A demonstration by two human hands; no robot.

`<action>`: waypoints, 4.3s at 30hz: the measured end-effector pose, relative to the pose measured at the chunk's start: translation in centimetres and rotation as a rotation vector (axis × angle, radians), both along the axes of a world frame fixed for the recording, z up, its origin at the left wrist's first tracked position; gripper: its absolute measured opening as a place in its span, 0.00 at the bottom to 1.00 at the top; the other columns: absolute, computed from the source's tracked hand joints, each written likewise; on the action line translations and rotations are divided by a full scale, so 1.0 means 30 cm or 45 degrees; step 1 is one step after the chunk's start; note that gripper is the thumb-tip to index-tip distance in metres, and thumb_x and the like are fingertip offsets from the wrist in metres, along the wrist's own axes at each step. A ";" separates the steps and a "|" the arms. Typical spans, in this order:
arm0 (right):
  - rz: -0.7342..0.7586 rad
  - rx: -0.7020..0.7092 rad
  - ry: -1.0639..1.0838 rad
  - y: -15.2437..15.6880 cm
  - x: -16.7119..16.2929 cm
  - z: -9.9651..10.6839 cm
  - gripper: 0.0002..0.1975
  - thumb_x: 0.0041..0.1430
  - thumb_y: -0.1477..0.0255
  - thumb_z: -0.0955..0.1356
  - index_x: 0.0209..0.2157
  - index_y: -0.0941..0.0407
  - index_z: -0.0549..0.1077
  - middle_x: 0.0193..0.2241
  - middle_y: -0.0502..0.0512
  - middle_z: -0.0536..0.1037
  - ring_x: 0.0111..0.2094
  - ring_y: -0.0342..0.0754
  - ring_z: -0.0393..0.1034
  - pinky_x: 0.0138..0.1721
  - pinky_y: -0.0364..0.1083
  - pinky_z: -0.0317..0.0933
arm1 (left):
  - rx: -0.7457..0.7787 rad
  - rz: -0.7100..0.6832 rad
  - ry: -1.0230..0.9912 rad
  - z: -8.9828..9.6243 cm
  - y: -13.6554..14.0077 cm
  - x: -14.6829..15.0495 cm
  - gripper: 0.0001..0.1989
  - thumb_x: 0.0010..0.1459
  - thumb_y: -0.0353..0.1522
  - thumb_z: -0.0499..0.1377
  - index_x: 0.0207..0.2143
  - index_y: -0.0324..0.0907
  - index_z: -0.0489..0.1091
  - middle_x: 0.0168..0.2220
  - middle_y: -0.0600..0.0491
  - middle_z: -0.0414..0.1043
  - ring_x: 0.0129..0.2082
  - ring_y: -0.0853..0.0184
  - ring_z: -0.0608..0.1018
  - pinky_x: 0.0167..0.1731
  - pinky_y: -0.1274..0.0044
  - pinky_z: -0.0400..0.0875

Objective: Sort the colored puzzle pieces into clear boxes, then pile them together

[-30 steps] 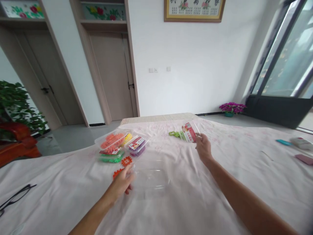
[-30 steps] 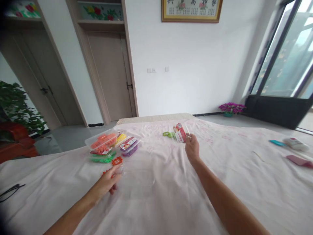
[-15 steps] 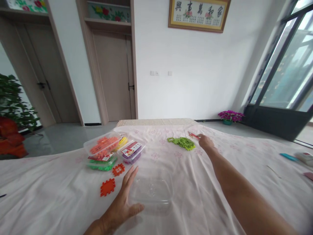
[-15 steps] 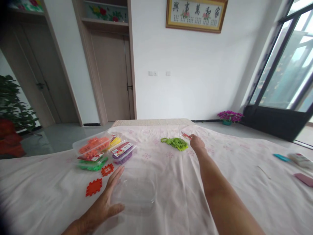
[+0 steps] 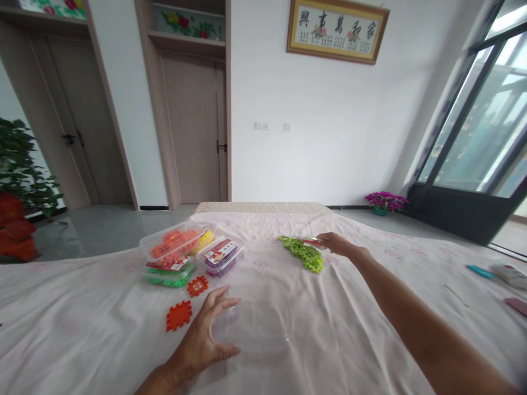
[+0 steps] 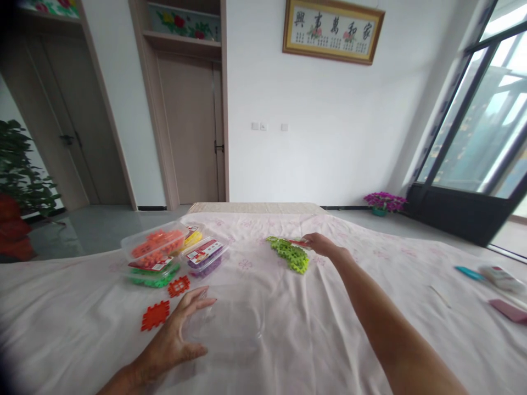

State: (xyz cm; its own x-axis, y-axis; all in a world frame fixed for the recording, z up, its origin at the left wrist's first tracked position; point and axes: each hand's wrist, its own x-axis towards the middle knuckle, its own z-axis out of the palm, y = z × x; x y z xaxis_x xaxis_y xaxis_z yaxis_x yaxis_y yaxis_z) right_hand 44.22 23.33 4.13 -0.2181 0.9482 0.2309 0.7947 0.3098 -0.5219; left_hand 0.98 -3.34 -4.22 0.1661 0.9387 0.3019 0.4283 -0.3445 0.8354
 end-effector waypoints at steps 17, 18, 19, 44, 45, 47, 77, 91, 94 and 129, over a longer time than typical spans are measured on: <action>-0.275 0.099 -0.263 0.055 -0.195 -0.029 0.19 0.59 0.75 0.61 0.49 0.54 0.75 0.42 0.60 0.80 0.42 0.53 0.73 0.38 0.45 0.62 | 0.076 0.428 0.088 -0.012 0.018 -0.007 0.22 0.43 0.49 0.68 0.35 0.43 0.75 0.55 0.42 0.64 0.62 0.46 0.62 0.62 0.53 0.55; -0.269 0.094 -0.271 0.065 -0.221 -0.041 0.19 0.58 0.75 0.61 0.49 0.54 0.75 0.42 0.61 0.80 0.42 0.54 0.73 0.38 0.45 0.62 | 0.062 0.415 0.079 -0.007 0.018 -0.008 0.23 0.43 0.49 0.68 0.35 0.43 0.75 0.55 0.42 0.65 0.62 0.46 0.62 0.62 0.53 0.55; -0.252 0.088 -0.280 0.071 -0.244 -0.051 0.19 0.58 0.76 0.61 0.48 0.54 0.75 0.41 0.61 0.80 0.42 0.54 0.73 0.38 0.45 0.61 | 0.047 0.403 0.073 -0.002 0.018 -0.008 0.23 0.42 0.50 0.68 0.36 0.43 0.75 0.55 0.42 0.65 0.62 0.46 0.62 0.62 0.53 0.54; -0.602 0.000 -0.447 0.075 0.072 -0.081 0.25 0.51 0.78 0.62 0.50 0.54 0.76 0.41 0.66 0.79 0.41 0.57 0.74 0.37 0.48 0.63 | 0.062 0.394 0.155 -0.020 0.020 -0.011 0.21 0.46 0.50 0.66 0.36 0.45 0.74 0.56 0.44 0.64 0.64 0.48 0.60 0.62 0.55 0.55; -0.563 -0.009 -0.455 0.084 0.056 -0.087 0.24 0.51 0.78 0.62 0.49 0.53 0.76 0.41 0.64 0.79 0.41 0.56 0.74 0.37 0.48 0.63 | 0.063 0.396 0.159 -0.021 0.020 -0.011 0.22 0.46 0.50 0.66 0.36 0.45 0.74 0.55 0.44 0.65 0.63 0.48 0.61 0.62 0.55 0.56; -0.458 -0.028 -0.473 0.098 0.021 -0.087 0.22 0.52 0.78 0.62 0.46 0.51 0.78 0.41 0.61 0.80 0.41 0.54 0.74 0.37 0.47 0.62 | 0.060 0.403 0.154 -0.021 0.022 -0.013 0.22 0.46 0.50 0.66 0.36 0.45 0.74 0.55 0.44 0.65 0.62 0.48 0.63 0.62 0.56 0.57; -0.376 -0.341 0.261 -0.394 -0.071 -0.022 0.29 0.55 0.74 0.63 0.60 0.59 0.62 0.33 0.58 0.80 0.30 0.49 0.76 0.24 0.41 0.61 | 0.418 0.580 0.273 -0.028 0.005 -0.063 0.16 0.50 0.46 0.64 0.27 0.42 0.71 0.60 0.44 0.59 0.62 0.49 0.63 0.61 0.57 0.58; 0.353 -0.393 -0.278 -0.481 -0.312 -0.015 0.30 0.46 0.58 0.74 0.52 0.53 0.74 0.45 0.56 0.78 0.43 0.52 0.73 0.44 0.45 0.63 | 0.300 0.471 0.093 -0.039 0.026 -0.078 0.28 0.52 0.49 0.63 0.51 0.45 0.70 0.60 0.45 0.58 0.62 0.51 0.63 0.59 0.57 0.63; 0.438 -0.399 -0.464 -0.504 -0.395 -0.019 0.40 0.38 0.55 0.76 0.55 0.50 0.71 0.48 0.57 0.75 0.48 0.55 0.70 0.46 0.47 0.63 | 0.269 0.430 0.072 -0.051 0.032 -0.087 0.33 0.52 0.49 0.63 0.57 0.45 0.64 0.63 0.44 0.54 0.64 0.51 0.59 0.60 0.57 0.61; 0.827 -0.066 -0.386 -0.644 -0.849 -0.018 0.30 0.45 0.70 0.75 0.53 0.50 0.73 0.49 0.56 0.77 0.48 0.55 0.71 0.47 0.47 0.62 | 0.065 0.003 -0.085 0.010 0.043 -0.023 0.52 0.41 0.34 0.71 0.65 0.48 0.49 0.64 0.42 0.51 0.63 0.49 0.61 0.61 0.54 0.57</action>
State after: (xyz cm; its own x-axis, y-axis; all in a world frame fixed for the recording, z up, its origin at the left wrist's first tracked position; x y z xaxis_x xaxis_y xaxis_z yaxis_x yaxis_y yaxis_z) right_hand 18.75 4.00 3.59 -0.7893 0.6134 0.0287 0.5708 0.7501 -0.3341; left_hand 0.27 -2.06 -3.91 0.1416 0.9223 0.3596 0.3728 -0.3862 0.8437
